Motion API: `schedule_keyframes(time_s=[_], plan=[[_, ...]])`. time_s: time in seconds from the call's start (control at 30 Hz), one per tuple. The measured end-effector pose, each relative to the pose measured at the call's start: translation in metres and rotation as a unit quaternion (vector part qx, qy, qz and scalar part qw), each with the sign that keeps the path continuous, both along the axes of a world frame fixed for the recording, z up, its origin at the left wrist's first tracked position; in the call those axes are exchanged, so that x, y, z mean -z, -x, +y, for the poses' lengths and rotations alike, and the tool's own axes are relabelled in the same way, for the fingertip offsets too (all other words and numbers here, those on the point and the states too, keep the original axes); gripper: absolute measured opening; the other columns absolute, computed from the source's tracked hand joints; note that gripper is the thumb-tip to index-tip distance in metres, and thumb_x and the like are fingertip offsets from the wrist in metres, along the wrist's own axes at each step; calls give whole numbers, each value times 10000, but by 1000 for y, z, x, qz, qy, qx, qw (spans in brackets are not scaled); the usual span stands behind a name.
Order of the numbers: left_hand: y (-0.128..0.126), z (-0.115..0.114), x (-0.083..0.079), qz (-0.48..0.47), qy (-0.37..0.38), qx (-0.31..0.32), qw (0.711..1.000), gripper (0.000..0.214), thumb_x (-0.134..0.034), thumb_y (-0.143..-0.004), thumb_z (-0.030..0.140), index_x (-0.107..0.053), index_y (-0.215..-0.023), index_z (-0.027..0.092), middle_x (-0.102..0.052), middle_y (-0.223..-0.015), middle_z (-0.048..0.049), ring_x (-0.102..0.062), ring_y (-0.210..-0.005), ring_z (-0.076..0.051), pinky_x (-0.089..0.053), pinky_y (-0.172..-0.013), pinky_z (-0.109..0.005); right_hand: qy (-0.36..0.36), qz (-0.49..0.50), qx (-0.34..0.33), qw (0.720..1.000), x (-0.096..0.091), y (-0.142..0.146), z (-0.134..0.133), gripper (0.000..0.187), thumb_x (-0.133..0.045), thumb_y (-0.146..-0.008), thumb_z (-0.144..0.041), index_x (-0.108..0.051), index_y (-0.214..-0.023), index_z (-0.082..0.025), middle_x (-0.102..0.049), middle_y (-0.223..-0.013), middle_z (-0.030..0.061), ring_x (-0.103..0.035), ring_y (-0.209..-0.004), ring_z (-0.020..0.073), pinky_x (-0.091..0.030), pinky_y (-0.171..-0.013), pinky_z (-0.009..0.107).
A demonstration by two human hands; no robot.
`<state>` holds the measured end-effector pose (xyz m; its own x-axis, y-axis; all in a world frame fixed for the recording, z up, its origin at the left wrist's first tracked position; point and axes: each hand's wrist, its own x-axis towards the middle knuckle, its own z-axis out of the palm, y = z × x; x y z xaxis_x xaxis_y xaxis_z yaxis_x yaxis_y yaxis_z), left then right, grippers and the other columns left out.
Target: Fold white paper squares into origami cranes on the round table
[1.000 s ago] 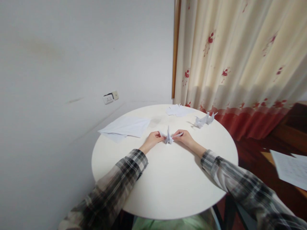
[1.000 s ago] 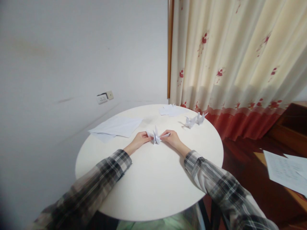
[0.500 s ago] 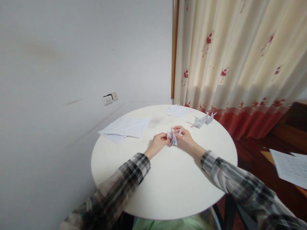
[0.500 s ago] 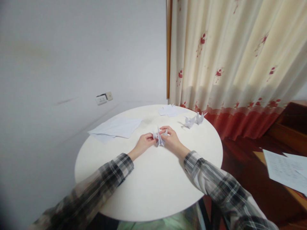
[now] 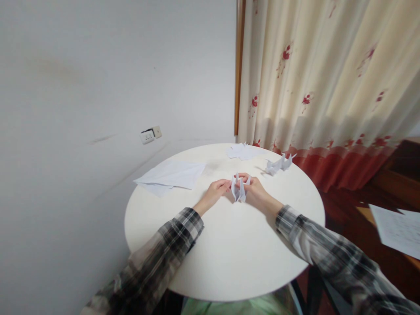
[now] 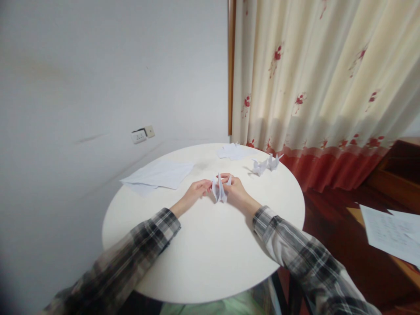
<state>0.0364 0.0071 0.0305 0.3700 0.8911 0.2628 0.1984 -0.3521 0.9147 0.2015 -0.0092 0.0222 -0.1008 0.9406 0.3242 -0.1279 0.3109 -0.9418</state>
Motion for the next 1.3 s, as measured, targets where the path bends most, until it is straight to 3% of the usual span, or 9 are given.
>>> schedule_keyframes(time_s=[0.13, 0.27, 0.53, 0.7, 0.97, 1.3], plan=[[2, 1, -5, -32, 37, 16, 999, 345, -591, -668, 419, -649, -846, 129, -626, -752, -38, -500, -621, -111, -344, -522, -198, 11, 8, -35, 999, 1, -1, 0, 144, -681, -565, -277, -637, -574, -140, -551, -1090, 86, -559, -759, 144, -451, -664, 269], [1, -5, -5, -36, 50, 59, 996, 381, -620, -655, 441, -661, -851, 117, -632, -783, -49, -484, -639, -109, -325, -550, -204, 19, 26, -63, 998, 5, 0, 3, 154, -716, -539, -260, -625, -544, -135, -556, -1072, 79, -555, -774, 140, -449, -698, 273], [4, -1, 8, -69, 90, 113, 987, 374, -594, -710, 447, -662, -881, 122, -614, -762, -45, -421, -556, -71, -287, -520, -202, 36, 51, -107, 992, 6, 1, 3, 126, -725, -549, -243, -642, -577, -152, -579, -1052, 57, -565, -754, 133, -448, -668, 262], [3, 2, 13, -96, 124, 124, 980, 357, -606, -713, 427, -662, -872, 113, -624, -775, -58, -431, -559, -68, -289, -522, -202, 46, 55, -125, 990, 7, 0, 3, 116, -717, -559, -232, -651, -615, -155, -603, -1006, 47, -566, -723, 120, -446, -659, 250], [0, -5, 10, -129, 169, 136, 968, 372, -614, -707, 434, -656, -871, 103, -628, -809, -75, -509, -651, -101, -347, -596, -215, 68, 60, -141, 986, 6, 1, 2, 288, -715, -563, -231, -671, -839, -164, -611, -935, 35, -564, -700, 106, -442, -665, 233], [-4, -9, 8, -171, 194, 138, 956, 383, -649, -662, 457, -654, -808, 103, -630, -775, -66, -528, -666, -116, -376, -650, -236, 64, 73, -177, 979, 6, 0, 2, 274, -715, -578, -236, -664, -837, -163, -613, -926, 34, -558, -693, 103, -443, -670, 236]])
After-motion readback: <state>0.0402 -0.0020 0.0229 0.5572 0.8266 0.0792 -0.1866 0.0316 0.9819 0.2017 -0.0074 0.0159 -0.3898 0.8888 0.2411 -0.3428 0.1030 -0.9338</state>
